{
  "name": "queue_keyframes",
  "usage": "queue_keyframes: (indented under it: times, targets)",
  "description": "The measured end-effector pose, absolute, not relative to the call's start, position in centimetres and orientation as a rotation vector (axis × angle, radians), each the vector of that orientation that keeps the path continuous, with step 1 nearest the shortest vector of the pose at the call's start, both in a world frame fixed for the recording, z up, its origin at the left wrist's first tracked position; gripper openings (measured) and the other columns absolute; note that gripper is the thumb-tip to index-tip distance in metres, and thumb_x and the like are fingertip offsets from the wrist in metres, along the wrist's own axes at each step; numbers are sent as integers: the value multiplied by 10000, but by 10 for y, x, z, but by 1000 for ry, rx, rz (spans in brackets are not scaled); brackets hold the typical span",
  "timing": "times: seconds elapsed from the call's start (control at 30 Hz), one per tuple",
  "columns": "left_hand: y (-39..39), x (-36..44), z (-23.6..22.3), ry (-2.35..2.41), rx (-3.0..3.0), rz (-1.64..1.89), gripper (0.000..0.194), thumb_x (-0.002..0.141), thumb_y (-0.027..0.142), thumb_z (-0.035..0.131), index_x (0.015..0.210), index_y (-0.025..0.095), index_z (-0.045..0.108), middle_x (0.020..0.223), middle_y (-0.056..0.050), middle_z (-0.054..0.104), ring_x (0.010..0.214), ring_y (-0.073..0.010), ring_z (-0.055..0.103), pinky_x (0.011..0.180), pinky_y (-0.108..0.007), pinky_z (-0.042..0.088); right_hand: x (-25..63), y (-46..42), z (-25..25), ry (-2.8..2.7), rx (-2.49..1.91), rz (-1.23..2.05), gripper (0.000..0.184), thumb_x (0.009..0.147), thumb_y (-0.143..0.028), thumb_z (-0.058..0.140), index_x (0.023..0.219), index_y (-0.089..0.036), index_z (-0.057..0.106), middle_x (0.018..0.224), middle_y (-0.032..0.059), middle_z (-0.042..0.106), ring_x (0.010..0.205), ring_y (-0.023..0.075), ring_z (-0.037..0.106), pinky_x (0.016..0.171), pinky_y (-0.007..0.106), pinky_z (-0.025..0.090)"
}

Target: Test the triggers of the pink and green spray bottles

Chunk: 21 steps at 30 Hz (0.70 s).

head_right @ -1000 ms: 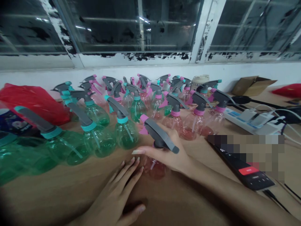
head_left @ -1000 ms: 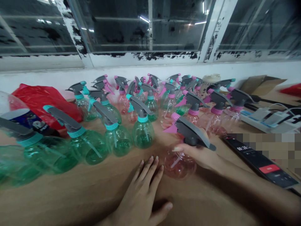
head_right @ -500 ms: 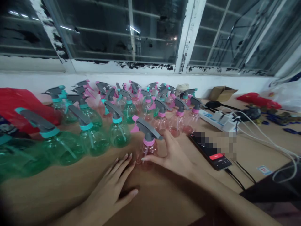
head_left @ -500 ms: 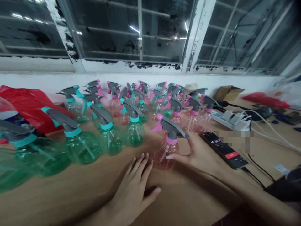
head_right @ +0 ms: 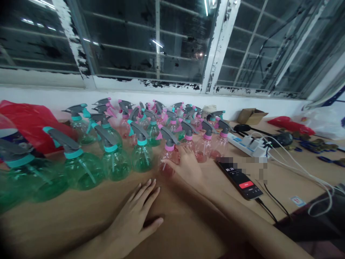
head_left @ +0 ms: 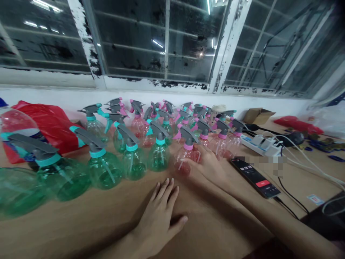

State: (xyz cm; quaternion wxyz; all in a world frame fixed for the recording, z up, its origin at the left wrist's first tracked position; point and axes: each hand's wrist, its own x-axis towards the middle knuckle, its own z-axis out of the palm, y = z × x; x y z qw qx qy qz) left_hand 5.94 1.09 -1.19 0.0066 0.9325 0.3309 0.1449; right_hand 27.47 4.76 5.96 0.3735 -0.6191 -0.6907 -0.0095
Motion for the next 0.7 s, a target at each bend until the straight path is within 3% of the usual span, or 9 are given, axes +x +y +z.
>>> queue_keyframes:
  times: [0.33, 0.53, 0.63, 0.7]
  targets:
    - [10, 56, -16, 1037, 2946, 472, 648, 880, 514, 531, 1385, 129, 404, 1479, -151, 304, 1347, -331, 276, 1053, -506, 313, 278, 91, 53, -1779, -1486, 53, 423, 780, -338, 644, 1166, -205, 537, 1076, 121, 688, 996, 315, 647, 824, 446, 499]
    - [11, 56, -20, 1019, 2922, 536, 659, 872, 508, 542, 1397, 143, 382, 1490, -136, 290, 1352, -332, 265, 1052, -513, 314, 272, 90, 57, -1779, -1496, 104, 498, 800, -394, 624, 1201, -121, 512, 1089, 175, 675, 1000, 329, 639, 839, 471, 492]
    - [12, 55, -22, 1017, 2937, 563, 667, 868, 489, 552, 1407, 144, 364, 1493, -137, 283, 1353, -332, 263, 1052, -511, 314, 274, 80, 59, -1744, -1507, 101, 516, 803, -423, 623, 1224, -147, 510, 1140, 157, 659, 1047, 306, 620, 875, 453, 481]
    - [13, 55, -23, 1008, 2955, 572, 672, 869, 489, 547, 1411, 141, 356, 1490, -142, 287, 1349, -334, 272, 1052, -509, 313, 283, 72, 60, -1706, -1516, 98, 443, 828, -441, 591, 1183, -181, 545, 1096, 115, 684, 976, 264, 653, 829, 401, 512]
